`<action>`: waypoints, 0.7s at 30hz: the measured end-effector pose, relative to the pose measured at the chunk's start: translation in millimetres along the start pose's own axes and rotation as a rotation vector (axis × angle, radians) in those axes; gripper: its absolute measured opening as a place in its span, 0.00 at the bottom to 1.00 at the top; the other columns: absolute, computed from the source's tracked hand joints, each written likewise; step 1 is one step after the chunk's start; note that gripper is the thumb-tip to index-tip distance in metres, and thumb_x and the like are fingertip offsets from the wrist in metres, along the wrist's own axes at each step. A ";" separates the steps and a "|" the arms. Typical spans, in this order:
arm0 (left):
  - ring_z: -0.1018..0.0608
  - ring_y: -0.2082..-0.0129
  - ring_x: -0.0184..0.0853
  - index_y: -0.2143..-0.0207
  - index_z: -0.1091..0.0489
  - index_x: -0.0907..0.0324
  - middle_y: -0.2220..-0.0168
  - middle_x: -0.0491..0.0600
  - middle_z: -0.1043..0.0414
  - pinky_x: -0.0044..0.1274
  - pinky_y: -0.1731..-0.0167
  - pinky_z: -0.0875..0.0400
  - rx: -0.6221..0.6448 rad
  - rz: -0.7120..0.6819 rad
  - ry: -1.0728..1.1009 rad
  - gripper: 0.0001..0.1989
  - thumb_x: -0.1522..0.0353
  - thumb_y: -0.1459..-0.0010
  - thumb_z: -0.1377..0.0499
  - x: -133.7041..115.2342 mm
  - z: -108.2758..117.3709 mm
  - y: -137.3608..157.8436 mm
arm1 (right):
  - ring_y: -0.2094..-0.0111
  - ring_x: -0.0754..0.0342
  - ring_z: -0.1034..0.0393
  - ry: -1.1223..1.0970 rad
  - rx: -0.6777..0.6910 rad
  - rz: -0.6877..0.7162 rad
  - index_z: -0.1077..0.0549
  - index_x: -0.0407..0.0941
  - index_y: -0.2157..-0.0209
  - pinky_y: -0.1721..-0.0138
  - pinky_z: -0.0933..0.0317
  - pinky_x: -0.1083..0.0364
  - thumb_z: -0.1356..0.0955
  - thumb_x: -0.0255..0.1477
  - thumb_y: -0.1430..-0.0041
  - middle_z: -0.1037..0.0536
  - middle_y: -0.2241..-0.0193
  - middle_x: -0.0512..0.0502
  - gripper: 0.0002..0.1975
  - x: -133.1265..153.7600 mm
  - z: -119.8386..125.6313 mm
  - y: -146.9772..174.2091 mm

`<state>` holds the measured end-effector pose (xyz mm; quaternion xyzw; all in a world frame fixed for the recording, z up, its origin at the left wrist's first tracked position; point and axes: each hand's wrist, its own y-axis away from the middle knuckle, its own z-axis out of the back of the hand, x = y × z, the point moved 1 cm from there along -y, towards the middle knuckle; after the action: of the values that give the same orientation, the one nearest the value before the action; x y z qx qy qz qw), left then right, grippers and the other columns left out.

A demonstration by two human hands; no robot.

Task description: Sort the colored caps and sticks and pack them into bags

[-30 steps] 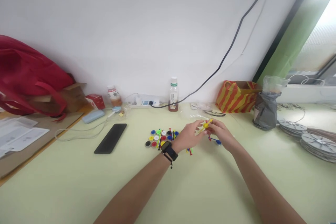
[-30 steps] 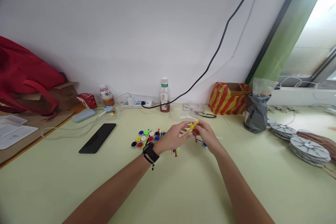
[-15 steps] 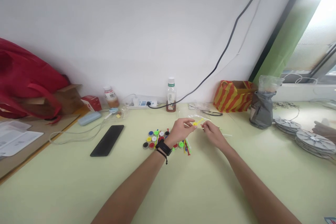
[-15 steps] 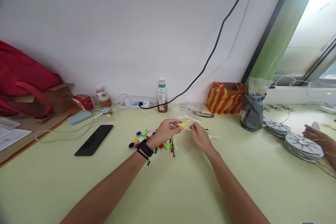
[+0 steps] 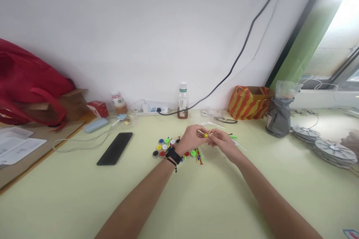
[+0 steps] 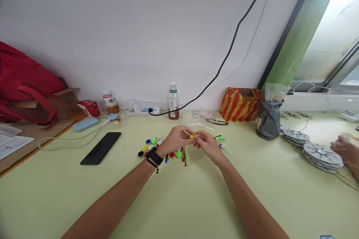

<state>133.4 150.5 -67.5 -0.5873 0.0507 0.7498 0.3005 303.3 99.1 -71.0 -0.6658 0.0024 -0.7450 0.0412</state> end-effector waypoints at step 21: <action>0.27 0.74 0.29 0.72 0.33 0.59 0.74 0.42 0.27 0.19 0.75 0.35 0.198 -0.170 -0.353 0.04 0.71 0.46 0.39 -5.4 -12.2 11.6 | 0.73 0.58 0.42 0.205 0.167 -0.141 0.34 0.46 0.67 0.71 0.47 0.58 0.35 0.29 0.49 0.31 0.73 0.54 0.06 4.9 6.0 10.8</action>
<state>138.6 133.7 -69.5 -0.4168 0.0210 0.8043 0.4230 309.4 88.4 -66.1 -0.5792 -0.1022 -0.8076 0.0437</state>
